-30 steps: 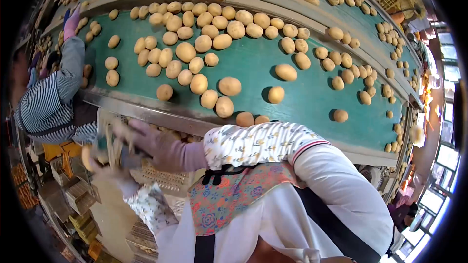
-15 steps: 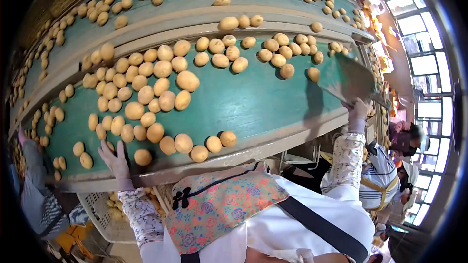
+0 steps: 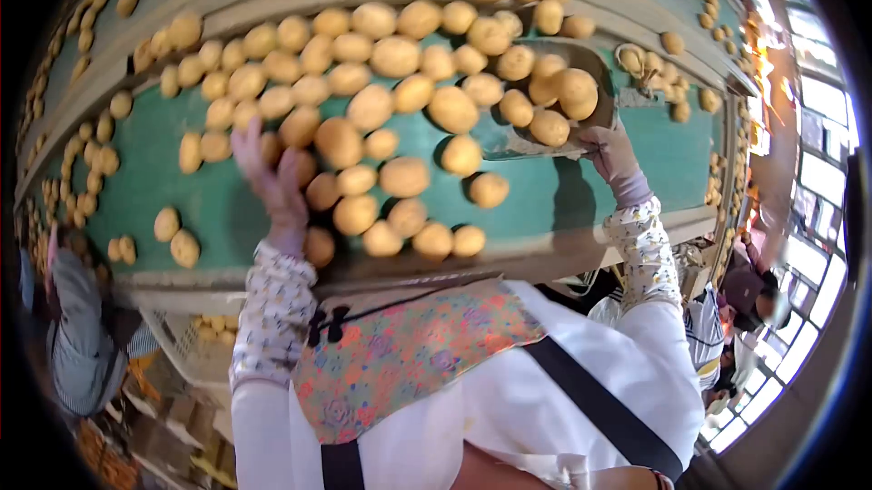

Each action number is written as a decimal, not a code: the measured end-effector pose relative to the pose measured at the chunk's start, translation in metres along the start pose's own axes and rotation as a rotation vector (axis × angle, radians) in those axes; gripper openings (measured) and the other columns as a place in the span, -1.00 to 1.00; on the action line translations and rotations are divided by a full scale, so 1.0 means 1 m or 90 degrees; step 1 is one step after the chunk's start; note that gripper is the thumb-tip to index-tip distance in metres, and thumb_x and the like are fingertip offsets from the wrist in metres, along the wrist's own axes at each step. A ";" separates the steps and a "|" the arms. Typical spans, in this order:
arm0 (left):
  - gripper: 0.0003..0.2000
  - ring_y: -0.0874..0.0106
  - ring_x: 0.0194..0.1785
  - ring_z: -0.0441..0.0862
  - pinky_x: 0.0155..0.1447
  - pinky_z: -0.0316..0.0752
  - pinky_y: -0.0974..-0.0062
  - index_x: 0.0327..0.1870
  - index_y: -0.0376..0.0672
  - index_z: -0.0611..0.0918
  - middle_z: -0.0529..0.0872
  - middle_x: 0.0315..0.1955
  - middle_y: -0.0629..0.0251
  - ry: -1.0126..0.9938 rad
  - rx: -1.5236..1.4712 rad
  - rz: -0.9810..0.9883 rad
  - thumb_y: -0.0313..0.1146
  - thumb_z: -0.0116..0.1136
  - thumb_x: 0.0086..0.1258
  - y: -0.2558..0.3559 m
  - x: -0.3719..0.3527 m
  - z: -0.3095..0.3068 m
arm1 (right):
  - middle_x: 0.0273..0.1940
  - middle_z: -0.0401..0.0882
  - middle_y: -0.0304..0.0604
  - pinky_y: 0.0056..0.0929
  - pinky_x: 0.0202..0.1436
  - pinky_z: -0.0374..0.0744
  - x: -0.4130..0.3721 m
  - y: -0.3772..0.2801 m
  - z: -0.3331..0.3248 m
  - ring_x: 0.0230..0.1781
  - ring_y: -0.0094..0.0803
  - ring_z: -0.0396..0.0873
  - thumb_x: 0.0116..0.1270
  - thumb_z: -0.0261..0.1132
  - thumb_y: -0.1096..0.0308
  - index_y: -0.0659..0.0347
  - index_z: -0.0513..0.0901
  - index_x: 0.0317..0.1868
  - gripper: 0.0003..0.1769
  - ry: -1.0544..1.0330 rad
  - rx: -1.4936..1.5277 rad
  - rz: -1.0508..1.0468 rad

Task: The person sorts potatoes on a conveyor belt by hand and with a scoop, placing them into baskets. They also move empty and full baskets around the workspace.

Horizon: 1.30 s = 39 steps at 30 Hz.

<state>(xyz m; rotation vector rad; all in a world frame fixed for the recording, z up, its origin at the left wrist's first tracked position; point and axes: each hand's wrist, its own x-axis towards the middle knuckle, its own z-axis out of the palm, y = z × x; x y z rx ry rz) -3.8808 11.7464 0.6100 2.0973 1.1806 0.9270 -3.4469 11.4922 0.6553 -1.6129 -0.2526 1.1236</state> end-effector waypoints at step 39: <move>-0.12 -0.03 0.45 0.15 0.45 -0.02 -0.13 0.39 0.02 0.40 0.24 0.39 -0.01 -0.223 0.178 0.146 -0.02 0.50 -0.06 0.035 -0.077 -0.180 | -0.17 0.56 0.00 -0.14 -0.26 0.72 -0.140 -0.024 0.004 -0.27 -0.15 0.63 0.14 0.19 0.60 0.37 0.54 -0.28 -0.88 0.442 -0.277 -0.318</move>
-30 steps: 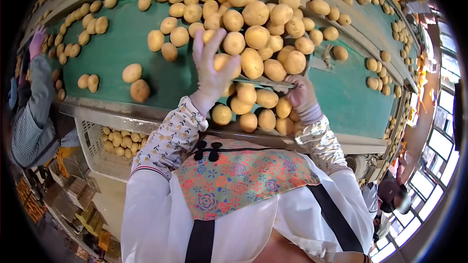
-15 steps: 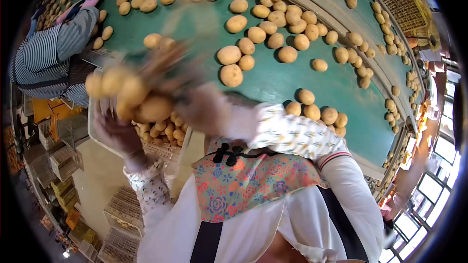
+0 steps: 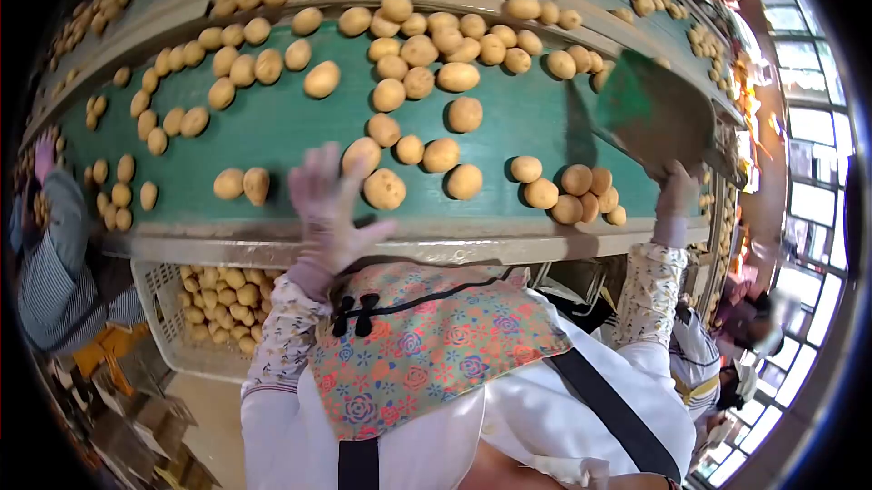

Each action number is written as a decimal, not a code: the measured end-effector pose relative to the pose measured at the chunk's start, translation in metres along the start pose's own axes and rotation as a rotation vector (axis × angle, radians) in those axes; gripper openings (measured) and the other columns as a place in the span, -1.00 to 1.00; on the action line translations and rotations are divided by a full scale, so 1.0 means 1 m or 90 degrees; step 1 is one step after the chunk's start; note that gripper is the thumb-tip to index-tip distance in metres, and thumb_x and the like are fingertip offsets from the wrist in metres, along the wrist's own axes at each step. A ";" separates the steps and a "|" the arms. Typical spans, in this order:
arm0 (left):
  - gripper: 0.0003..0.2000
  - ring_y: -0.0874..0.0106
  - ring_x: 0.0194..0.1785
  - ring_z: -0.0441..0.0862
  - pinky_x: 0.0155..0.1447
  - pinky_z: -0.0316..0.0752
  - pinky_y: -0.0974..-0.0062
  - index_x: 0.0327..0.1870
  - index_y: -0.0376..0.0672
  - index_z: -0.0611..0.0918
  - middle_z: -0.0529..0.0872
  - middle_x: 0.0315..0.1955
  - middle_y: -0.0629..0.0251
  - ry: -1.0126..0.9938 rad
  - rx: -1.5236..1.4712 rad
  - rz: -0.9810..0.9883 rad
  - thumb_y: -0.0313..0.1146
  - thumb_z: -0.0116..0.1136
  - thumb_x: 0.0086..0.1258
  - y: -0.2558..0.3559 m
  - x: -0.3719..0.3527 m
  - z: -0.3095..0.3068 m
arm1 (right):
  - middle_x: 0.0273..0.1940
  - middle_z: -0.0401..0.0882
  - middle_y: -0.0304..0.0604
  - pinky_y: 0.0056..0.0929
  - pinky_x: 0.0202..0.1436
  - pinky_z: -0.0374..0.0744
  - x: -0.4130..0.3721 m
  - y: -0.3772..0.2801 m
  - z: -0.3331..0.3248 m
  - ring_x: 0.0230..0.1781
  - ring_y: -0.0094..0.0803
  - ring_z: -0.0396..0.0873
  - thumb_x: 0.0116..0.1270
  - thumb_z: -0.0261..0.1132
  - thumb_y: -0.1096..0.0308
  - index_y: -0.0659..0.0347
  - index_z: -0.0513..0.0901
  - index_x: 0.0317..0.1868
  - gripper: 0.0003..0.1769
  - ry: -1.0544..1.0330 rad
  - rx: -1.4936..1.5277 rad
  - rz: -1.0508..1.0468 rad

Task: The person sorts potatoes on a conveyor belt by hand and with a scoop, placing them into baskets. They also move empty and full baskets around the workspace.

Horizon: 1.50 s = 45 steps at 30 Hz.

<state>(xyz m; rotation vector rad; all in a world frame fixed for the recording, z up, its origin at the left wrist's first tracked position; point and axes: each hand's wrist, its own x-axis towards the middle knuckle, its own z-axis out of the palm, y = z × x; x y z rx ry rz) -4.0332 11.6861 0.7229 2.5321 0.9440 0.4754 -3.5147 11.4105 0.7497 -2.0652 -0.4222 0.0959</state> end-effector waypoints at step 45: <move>-0.33 0.09 0.25 0.46 0.36 0.35 0.17 0.37 -0.37 0.32 0.42 0.26 -0.08 0.750 -0.204 -0.668 0.10 -0.12 0.51 -0.290 -0.288 -0.274 | 0.23 0.29 0.16 -0.17 0.37 0.35 -0.564 -0.425 0.469 0.30 0.13 0.31 0.11 0.28 0.45 -0.04 0.22 0.46 -0.15 -1.001 0.377 -0.521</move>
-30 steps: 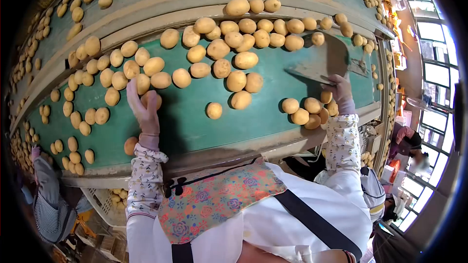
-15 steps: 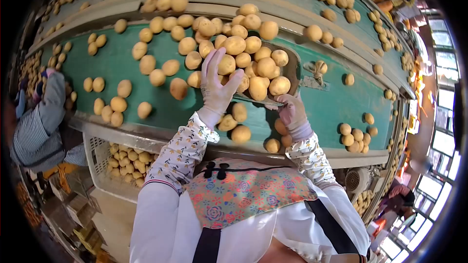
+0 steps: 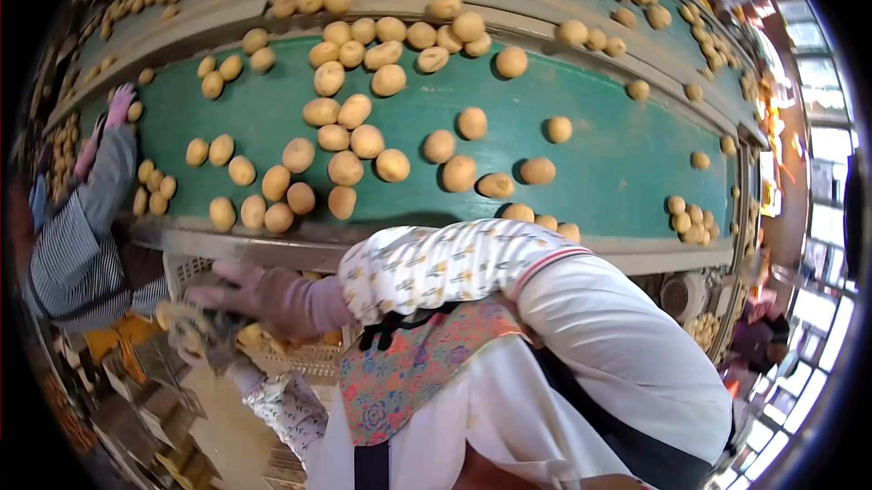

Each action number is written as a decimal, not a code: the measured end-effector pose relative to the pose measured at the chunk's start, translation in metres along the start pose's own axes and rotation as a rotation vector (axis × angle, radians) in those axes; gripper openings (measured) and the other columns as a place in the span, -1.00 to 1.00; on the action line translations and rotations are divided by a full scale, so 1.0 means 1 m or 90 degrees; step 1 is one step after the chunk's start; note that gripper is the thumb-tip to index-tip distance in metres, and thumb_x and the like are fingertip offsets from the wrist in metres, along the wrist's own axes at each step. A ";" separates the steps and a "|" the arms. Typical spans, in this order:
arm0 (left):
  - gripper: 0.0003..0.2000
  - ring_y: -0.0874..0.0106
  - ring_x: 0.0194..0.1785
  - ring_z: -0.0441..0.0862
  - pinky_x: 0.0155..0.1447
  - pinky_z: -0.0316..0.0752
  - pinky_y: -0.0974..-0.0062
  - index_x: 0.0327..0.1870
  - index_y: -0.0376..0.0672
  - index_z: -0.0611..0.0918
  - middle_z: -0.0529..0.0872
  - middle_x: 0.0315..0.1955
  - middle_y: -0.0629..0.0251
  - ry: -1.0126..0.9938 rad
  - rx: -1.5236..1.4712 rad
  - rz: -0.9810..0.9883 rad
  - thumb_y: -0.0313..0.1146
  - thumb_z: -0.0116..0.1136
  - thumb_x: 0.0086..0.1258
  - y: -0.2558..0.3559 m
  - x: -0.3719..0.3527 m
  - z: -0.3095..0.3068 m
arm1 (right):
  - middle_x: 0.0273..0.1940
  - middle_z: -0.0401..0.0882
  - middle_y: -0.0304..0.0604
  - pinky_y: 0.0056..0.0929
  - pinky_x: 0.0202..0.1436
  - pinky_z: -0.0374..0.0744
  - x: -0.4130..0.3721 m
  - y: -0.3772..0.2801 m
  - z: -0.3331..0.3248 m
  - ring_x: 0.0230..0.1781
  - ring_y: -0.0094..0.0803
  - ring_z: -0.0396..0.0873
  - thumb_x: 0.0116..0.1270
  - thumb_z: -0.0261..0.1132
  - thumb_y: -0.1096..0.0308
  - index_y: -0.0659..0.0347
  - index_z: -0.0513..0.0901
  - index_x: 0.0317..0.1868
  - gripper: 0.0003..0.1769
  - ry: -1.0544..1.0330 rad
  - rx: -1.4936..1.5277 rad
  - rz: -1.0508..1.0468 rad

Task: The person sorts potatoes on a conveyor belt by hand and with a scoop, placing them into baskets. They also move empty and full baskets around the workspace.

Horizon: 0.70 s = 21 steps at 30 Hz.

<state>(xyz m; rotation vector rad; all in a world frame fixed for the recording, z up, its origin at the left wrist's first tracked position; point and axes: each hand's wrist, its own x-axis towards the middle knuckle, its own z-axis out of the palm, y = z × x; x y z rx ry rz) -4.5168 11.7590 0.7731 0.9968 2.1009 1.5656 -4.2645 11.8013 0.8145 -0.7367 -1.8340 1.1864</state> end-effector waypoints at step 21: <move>-0.21 0.10 0.38 0.34 0.42 0.26 0.22 0.44 -0.22 0.27 0.29 0.40 -0.05 -0.601 0.242 0.515 0.05 0.26 0.30 0.042 -0.012 0.285 | -0.25 0.53 -0.04 -0.10 -0.47 0.74 -0.562 -0.052 -0.282 -0.34 -0.11 0.64 0.09 0.27 0.59 0.21 0.44 0.03 -0.55 1.230 -0.036 0.587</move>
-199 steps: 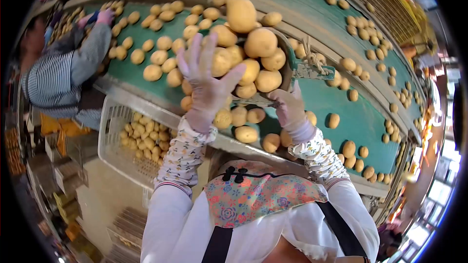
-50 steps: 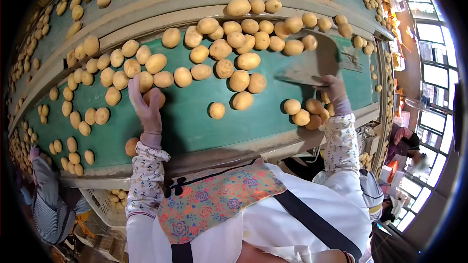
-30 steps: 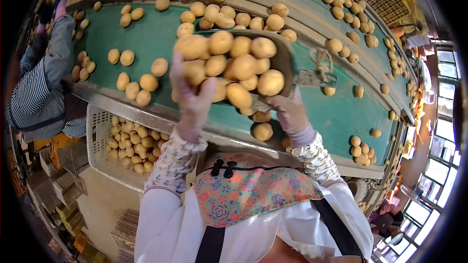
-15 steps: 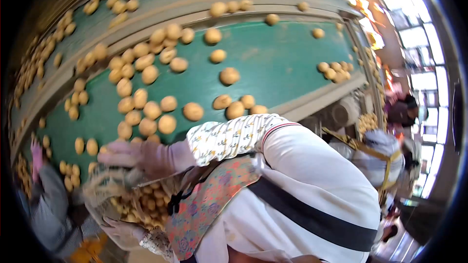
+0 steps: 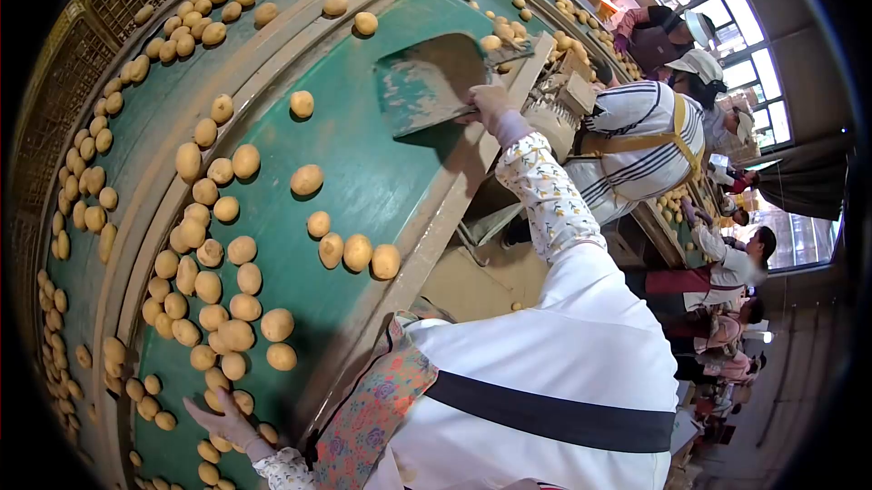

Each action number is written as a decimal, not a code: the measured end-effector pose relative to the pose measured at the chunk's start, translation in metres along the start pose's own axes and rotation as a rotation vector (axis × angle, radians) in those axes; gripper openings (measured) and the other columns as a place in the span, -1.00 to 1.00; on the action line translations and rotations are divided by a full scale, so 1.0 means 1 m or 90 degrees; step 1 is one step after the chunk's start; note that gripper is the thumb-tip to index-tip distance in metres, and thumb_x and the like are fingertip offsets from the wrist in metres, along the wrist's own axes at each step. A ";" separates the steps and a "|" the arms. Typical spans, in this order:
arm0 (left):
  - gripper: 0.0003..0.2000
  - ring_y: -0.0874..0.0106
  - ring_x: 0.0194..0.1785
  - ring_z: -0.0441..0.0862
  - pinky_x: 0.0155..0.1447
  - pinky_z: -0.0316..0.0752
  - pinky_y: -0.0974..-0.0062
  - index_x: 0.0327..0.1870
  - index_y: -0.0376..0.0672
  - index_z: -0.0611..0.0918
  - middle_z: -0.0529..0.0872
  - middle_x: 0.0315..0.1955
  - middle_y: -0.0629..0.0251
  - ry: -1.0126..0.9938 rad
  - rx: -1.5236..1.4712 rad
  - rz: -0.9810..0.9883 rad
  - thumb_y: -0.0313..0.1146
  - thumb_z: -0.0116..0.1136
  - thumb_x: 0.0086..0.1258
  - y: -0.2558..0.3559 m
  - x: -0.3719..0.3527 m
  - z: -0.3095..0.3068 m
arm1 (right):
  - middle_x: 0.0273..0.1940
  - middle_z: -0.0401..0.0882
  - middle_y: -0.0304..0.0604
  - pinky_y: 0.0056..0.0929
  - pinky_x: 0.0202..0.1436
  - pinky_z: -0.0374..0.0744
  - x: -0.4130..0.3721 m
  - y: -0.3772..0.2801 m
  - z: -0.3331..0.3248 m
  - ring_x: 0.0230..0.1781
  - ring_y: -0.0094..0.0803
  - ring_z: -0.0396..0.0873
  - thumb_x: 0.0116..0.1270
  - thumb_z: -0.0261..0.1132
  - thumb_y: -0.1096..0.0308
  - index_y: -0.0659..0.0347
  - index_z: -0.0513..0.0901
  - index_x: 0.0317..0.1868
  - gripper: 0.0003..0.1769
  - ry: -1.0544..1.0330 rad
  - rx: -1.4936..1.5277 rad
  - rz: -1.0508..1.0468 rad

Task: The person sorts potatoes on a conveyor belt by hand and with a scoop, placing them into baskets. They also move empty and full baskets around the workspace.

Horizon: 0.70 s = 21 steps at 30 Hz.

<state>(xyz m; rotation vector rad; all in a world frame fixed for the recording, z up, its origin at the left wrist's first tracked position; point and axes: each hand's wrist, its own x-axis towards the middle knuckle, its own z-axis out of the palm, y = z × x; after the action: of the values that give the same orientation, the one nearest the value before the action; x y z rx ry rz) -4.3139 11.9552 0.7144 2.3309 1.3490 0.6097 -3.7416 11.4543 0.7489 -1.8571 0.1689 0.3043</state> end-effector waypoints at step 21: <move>-0.39 0.20 0.37 0.34 0.44 0.23 0.32 0.30 -0.33 0.45 0.39 0.30 0.04 0.163 -0.264 -0.027 -0.27 0.35 0.24 0.010 0.060 -0.050 | -0.23 0.56 -0.17 -0.45 -0.30 0.59 -0.334 0.007 0.475 -0.34 -0.45 0.57 0.18 0.20 0.63 0.24 0.29 0.19 -0.45 -0.761 0.290 0.214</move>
<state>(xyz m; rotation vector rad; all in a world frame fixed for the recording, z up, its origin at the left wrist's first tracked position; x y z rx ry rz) -4.3064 12.0085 0.7721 1.9353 1.2294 1.0897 -4.1211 11.8922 0.7075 -0.9555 -0.2639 1.4109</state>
